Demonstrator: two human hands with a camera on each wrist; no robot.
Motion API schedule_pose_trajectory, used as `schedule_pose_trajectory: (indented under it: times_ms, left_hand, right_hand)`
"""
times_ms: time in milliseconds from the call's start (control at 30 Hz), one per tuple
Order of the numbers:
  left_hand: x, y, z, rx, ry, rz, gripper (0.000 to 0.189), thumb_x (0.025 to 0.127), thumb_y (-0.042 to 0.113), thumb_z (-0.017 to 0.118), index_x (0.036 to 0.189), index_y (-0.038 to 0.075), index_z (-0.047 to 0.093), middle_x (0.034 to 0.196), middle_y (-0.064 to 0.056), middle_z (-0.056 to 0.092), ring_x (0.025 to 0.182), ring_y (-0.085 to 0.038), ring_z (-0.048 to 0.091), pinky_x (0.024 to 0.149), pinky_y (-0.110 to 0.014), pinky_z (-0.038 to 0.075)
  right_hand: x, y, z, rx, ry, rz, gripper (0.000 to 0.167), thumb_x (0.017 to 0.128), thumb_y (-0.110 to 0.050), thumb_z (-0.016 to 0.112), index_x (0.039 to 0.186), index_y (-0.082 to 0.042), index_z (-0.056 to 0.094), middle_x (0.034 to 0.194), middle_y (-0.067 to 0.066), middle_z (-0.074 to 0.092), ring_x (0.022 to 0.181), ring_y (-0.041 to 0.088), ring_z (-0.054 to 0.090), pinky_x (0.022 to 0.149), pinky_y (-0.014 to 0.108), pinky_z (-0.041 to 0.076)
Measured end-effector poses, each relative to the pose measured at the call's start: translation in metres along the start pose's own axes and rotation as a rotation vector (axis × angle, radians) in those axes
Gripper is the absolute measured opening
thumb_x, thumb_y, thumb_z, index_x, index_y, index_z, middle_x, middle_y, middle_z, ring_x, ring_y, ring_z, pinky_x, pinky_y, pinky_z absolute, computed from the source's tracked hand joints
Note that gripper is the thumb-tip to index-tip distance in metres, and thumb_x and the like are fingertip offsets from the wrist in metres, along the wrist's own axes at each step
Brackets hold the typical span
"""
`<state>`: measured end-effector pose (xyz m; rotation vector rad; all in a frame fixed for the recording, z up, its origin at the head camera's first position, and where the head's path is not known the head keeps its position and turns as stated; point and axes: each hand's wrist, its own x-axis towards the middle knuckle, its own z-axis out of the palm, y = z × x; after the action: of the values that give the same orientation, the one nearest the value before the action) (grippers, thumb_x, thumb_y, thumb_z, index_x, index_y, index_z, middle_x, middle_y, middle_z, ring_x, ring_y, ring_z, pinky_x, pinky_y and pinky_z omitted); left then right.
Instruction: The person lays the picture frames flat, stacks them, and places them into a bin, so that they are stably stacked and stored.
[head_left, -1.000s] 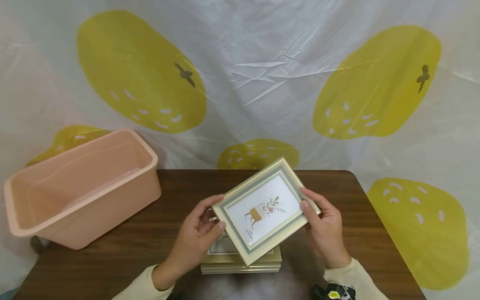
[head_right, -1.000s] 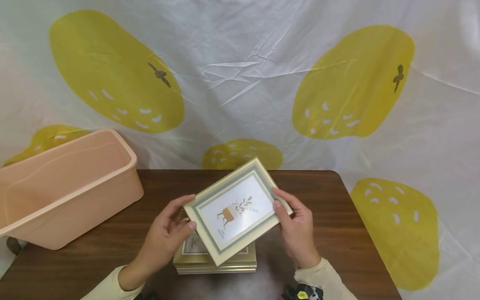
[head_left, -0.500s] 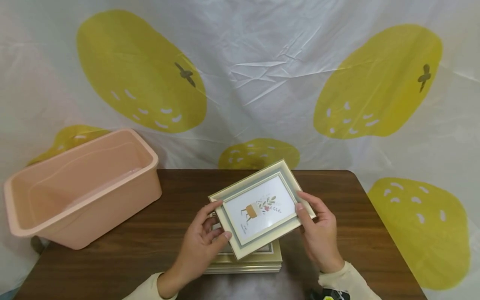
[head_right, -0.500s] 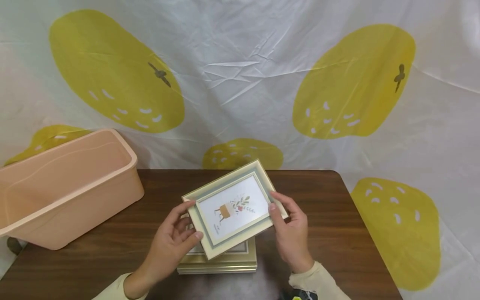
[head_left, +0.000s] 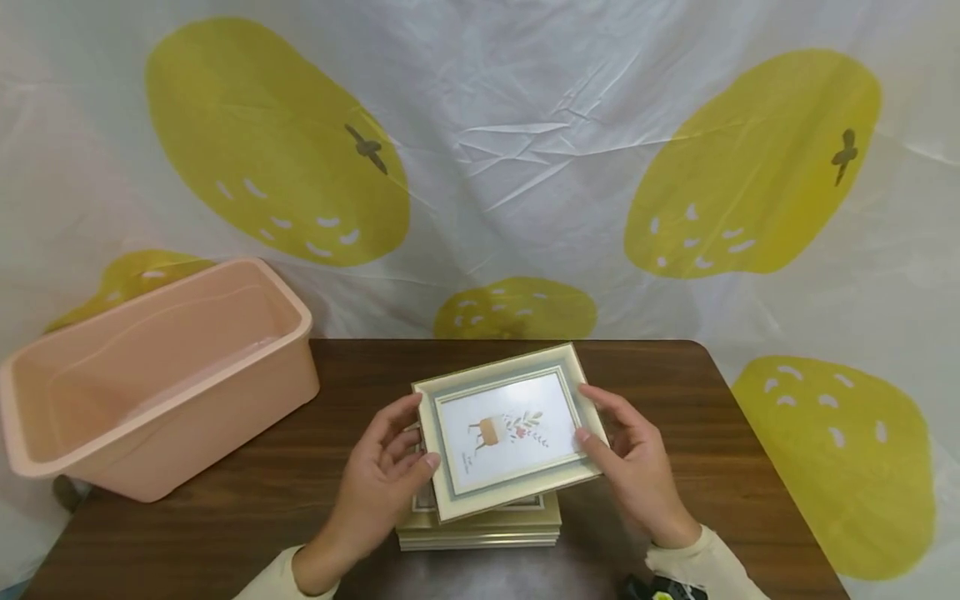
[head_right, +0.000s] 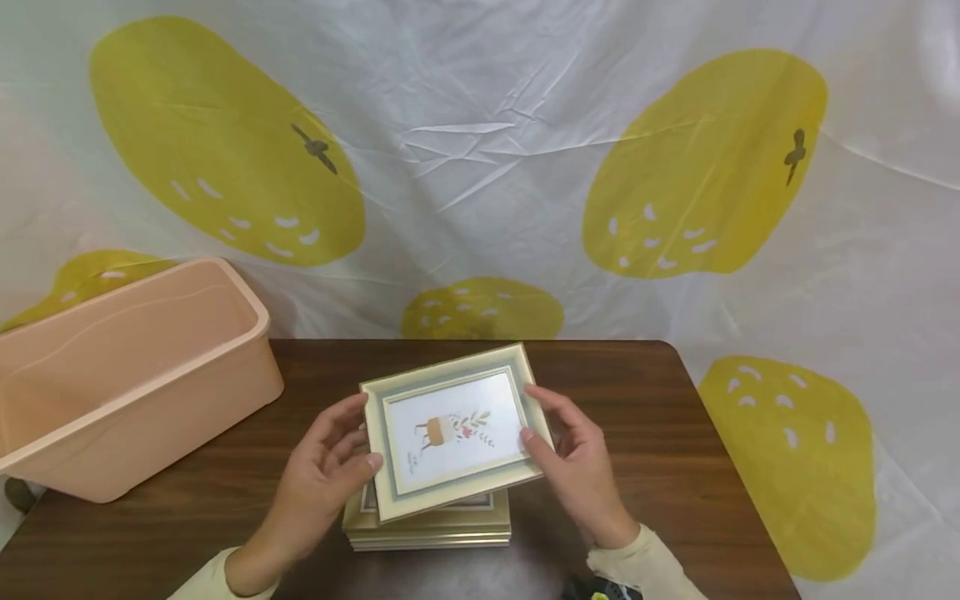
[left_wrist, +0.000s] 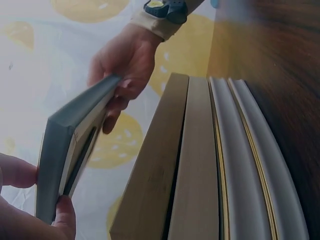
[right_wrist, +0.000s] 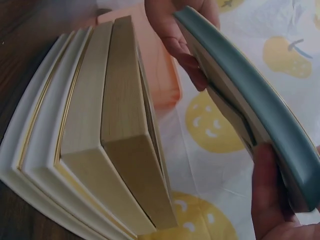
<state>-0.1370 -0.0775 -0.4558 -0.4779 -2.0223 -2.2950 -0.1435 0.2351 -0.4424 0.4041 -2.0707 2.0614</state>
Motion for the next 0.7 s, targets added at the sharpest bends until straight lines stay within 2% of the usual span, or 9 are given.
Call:
schedule_pose_trajectory:
  times_ms: [133, 367, 433, 600, 700]
  left_hand:
    - [0.0, 0.0, -0.006, -0.013, -0.002, -0.038, 0.069, 0.093, -0.01, 0.069, 0.156, 0.005, 0.045, 0.152, -0.021, 0.049, 0.122, -0.012, 0.065, 0.096, -0.024, 0.059]
    - [0.001, 0.001, -0.017, 0.008, 0.014, -0.097, 0.065, 0.095, -0.006, 0.069, 0.155, 0.007, 0.049, 0.145, -0.017, 0.052, 0.119, -0.016, 0.062, 0.093, -0.023, 0.059]
    - [0.001, 0.0, -0.02, 0.02, 0.019, -0.115, 0.064, 0.096, -0.005, 0.069, 0.155, 0.009, 0.05, 0.144, -0.018, 0.054, 0.118, -0.017, 0.062, 0.093, -0.023, 0.059]
    - [0.002, -0.002, -0.025, 0.037, 0.014, -0.151, 0.061, 0.098, 0.0, 0.07, 0.155, 0.009, 0.051, 0.147, -0.022, 0.055, 0.121, -0.018, 0.063, 0.097, -0.023, 0.057]
    - [0.004, -0.003, -0.027, 0.057, 0.03, -0.172, 0.06, 0.098, 0.002, 0.071, 0.154, 0.009, 0.052, 0.147, -0.023, 0.057, 0.123, -0.018, 0.064, 0.099, -0.022, 0.056]
  right_hand:
    - [0.0, 0.0, -0.002, -0.043, -0.076, 0.026, 0.048, 0.1, 0.007, 0.063, 0.147, 0.003, 0.055, 0.118, 0.003, 0.067, 0.077, 0.015, 0.07, 0.059, 0.033, 0.062]
    - [0.0, 0.005, -0.007, -0.21, -0.114, 0.009, 0.041, 0.102, 0.001, 0.065, 0.142, -0.003, 0.063, 0.127, -0.002, 0.072, 0.104, 0.01, 0.066, 0.079, 0.027, 0.058]
    - [-0.001, 0.008, -0.008, -0.239, -0.134, 0.011, 0.039, 0.102, 0.0, 0.064, 0.142, -0.004, 0.064, 0.123, -0.002, 0.073, 0.1, 0.01, 0.066, 0.077, 0.026, 0.057]
    - [-0.002, 0.014, -0.011, -0.273, -0.177, 0.022, 0.04, 0.103, -0.001, 0.064, 0.142, -0.005, 0.064, 0.121, 0.009, 0.073, 0.095, 0.01, 0.068, 0.074, 0.027, 0.059]
    - [-0.003, 0.017, -0.011, -0.272, -0.188, 0.032, 0.042, 0.102, -0.001, 0.066, 0.144, -0.006, 0.063, 0.129, 0.019, 0.07, 0.089, 0.012, 0.071, 0.069, 0.03, 0.06]
